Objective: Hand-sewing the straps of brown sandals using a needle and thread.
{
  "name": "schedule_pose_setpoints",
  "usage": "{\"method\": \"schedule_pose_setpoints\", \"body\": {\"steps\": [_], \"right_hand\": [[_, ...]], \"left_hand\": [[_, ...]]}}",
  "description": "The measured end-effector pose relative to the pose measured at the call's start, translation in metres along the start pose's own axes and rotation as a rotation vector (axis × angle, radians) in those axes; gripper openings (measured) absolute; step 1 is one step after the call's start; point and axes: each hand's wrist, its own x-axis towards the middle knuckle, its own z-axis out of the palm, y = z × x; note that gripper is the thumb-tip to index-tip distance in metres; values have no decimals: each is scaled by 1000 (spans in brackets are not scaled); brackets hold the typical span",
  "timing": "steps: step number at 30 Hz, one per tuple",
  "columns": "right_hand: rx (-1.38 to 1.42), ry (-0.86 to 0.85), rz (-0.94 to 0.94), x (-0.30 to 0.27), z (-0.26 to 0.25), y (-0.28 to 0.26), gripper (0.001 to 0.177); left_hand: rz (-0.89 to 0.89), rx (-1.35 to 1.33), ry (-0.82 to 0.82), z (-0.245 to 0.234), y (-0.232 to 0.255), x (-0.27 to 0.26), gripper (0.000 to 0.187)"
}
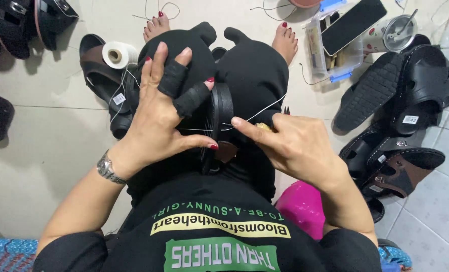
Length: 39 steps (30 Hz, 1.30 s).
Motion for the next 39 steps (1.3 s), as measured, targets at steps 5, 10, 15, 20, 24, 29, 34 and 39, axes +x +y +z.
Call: {"method": "schedule_pose_setpoints", "body": {"steps": [5,10,15,20,24,29,34,39], "right_hand": [[-27,-45,-79,8,-10,2,54],[-82,-60,-136,26,-17,-14,50],[3,-36,-166,30,-13,-22,41],[-102,52,7,15,3,-31,24],[-204,162,-69,9,28,-8,20],[-222,175,-85,9,33,-2,21],[-394,-64,42,-7,-19,-40,48],[-104,-295,350,-51,-44,-23,62]], "left_hand": [[41,-4,70,3,-1,2,92],[60,-15,89,4,-5,7,92],[61,4,131,6,-1,-12,97],[-339,-1327,39,-9,25,-58,16],[-89,-1349,130,14,26,-50,34],[-220,-585,345,20,47,-38,20],[-83,-112,497,55,49,-35,37],[-161,-381,400,27,49,-40,62]]}}
